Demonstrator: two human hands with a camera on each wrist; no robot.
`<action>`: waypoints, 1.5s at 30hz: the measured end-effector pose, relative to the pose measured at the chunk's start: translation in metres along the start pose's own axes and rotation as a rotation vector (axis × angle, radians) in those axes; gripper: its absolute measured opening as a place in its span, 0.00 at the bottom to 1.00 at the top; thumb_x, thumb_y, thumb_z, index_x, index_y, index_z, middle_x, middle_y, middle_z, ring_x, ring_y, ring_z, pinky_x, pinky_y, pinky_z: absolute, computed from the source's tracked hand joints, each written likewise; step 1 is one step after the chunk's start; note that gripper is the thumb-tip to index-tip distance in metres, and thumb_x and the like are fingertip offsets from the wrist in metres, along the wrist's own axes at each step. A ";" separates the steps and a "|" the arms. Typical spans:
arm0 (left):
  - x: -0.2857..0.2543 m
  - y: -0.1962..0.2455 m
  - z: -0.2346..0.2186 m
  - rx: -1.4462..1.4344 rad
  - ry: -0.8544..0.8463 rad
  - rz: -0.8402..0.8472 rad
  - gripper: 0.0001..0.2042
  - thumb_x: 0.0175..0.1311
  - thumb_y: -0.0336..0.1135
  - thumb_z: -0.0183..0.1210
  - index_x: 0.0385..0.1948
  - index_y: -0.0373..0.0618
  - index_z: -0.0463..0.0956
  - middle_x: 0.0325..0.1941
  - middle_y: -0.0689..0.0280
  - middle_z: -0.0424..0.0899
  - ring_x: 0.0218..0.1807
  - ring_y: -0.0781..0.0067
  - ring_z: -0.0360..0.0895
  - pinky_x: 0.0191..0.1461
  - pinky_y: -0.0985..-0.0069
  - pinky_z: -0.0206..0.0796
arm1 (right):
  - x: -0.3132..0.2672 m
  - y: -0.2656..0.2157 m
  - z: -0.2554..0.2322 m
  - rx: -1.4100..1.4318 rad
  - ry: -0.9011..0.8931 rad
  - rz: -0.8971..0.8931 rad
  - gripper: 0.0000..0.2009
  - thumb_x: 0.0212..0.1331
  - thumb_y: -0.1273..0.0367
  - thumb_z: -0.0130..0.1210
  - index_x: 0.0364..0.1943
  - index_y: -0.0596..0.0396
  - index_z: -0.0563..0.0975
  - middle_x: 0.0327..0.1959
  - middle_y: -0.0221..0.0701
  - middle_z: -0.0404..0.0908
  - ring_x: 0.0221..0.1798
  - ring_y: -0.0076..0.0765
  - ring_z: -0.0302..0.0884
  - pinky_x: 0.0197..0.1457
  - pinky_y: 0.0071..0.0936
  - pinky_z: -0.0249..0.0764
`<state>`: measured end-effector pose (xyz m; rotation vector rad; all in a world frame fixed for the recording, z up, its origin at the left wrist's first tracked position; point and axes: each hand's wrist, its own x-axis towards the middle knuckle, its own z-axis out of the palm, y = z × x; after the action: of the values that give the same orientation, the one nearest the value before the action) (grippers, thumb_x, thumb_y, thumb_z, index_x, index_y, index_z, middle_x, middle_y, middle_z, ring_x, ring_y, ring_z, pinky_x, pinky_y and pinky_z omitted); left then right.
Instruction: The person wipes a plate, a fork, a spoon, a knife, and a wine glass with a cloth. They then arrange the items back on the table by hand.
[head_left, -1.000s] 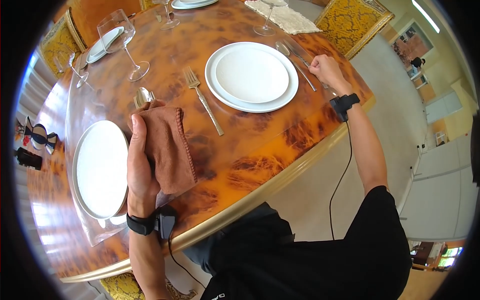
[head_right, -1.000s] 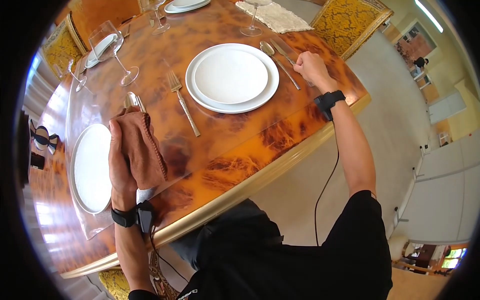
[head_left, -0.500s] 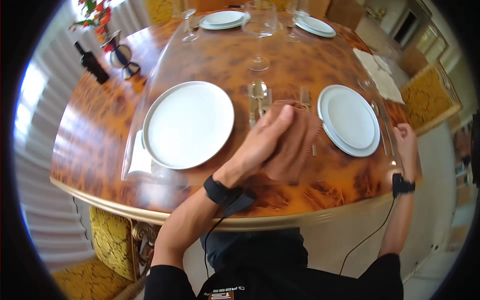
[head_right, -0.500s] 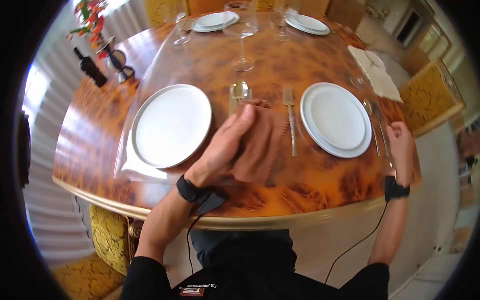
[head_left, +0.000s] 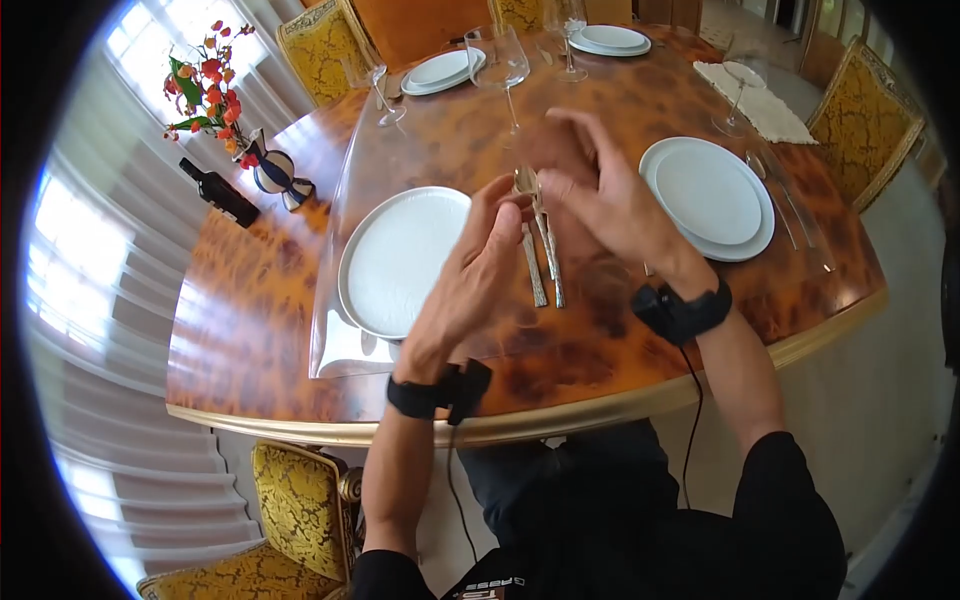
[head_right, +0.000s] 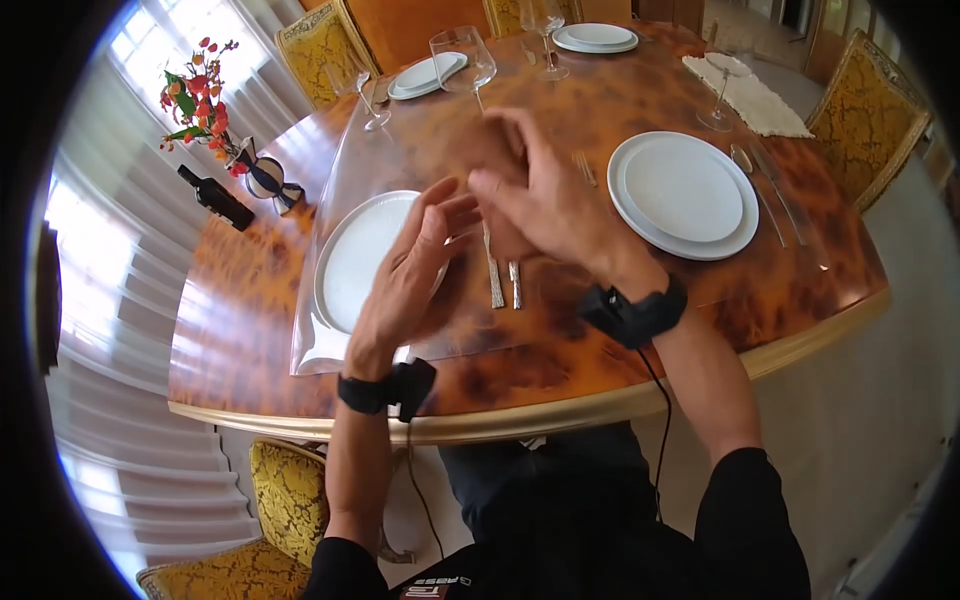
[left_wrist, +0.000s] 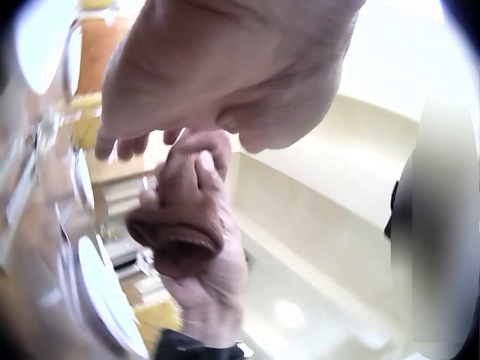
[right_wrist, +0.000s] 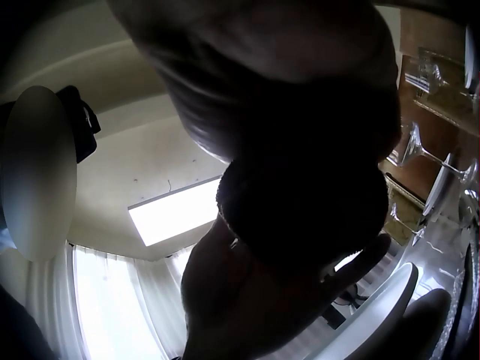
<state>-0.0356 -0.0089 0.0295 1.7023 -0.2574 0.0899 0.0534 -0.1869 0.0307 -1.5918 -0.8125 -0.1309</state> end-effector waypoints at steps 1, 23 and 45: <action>-0.009 0.006 -0.011 0.143 -0.001 -0.004 0.28 0.77 0.49 0.48 0.68 0.38 0.60 0.60 0.52 0.76 0.61 0.64 0.75 0.66 0.65 0.66 | 0.007 0.008 -0.004 0.051 0.097 -0.023 0.28 0.65 0.65 0.60 0.65 0.60 0.64 0.58 0.35 0.74 0.60 0.31 0.73 0.64 0.29 0.70; 0.059 -0.074 0.036 1.103 0.031 -0.071 0.16 0.52 0.39 0.64 0.18 0.30 0.79 0.19 0.45 0.81 0.24 0.51 0.84 0.35 0.61 0.78 | -0.007 0.029 -0.023 0.067 0.320 -0.059 0.25 0.61 0.66 0.64 0.59 0.63 0.69 0.51 0.36 0.79 0.52 0.27 0.77 0.57 0.27 0.74; -0.033 -0.013 0.015 -0.082 0.072 -0.232 0.07 0.80 0.39 0.43 0.51 0.50 0.65 0.20 0.81 0.55 0.17 0.92 0.47 0.18 0.86 0.38 | 0.003 0.002 -0.001 -0.855 0.303 -0.261 0.24 0.53 0.69 0.67 0.58 0.38 0.79 0.36 0.32 0.77 0.33 0.45 0.81 0.32 0.39 0.78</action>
<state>-0.0660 -0.0177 0.0076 1.6326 -0.0084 -0.0304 0.0566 -0.1863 0.0305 -2.1659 -0.7581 -0.9912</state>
